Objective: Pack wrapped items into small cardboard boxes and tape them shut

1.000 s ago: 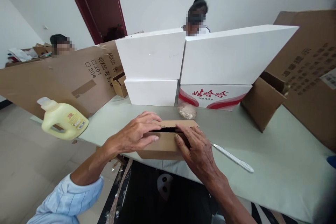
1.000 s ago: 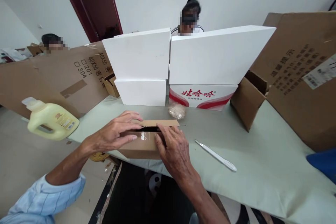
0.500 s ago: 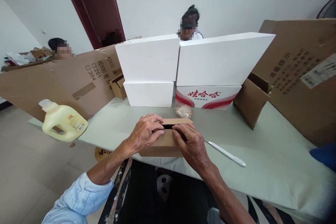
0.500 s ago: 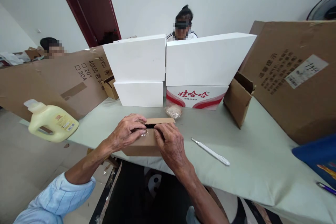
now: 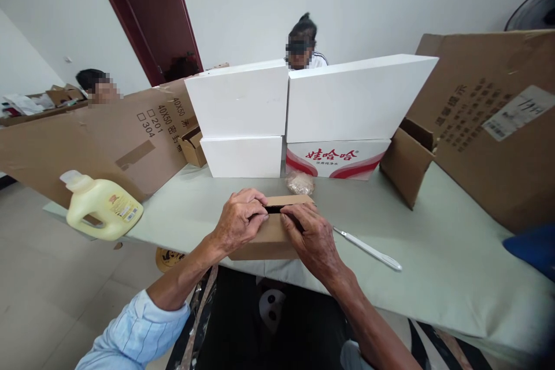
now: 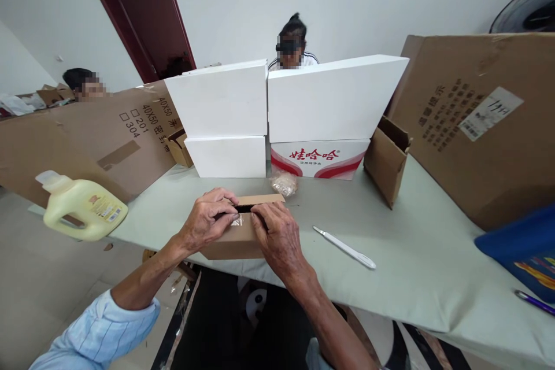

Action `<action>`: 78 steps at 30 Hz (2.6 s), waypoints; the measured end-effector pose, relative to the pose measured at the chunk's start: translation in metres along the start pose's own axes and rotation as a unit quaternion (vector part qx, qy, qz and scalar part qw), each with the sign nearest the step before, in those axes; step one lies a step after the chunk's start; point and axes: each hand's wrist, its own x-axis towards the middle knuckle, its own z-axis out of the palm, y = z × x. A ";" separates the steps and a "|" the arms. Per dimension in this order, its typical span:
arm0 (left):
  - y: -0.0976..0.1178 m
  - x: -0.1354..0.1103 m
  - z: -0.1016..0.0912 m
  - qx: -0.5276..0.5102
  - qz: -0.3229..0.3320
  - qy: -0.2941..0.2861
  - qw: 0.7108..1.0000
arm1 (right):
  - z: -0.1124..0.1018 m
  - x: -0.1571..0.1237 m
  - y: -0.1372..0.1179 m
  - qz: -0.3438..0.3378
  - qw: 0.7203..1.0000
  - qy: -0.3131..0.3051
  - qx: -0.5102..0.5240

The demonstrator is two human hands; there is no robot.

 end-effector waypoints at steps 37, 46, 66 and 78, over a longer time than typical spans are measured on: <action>-0.017 -0.001 -0.064 0.015 0.088 -0.118 0.989 | -0.059 -0.009 -0.025 -0.116 0.980 -0.161 0.027; -0.024 0.003 -0.057 0.063 0.113 -0.110 0.985 | -0.066 -0.007 -0.030 -0.106 0.965 -0.233 0.058; -0.014 -0.005 -0.110 0.092 -0.042 -0.350 0.931 | -0.080 -0.031 0.000 -0.093 0.993 -0.066 -0.025; -0.006 -0.084 -0.074 -0.078 -0.110 -0.157 0.978 | -0.098 -0.049 0.021 -0.100 0.989 -0.068 -0.086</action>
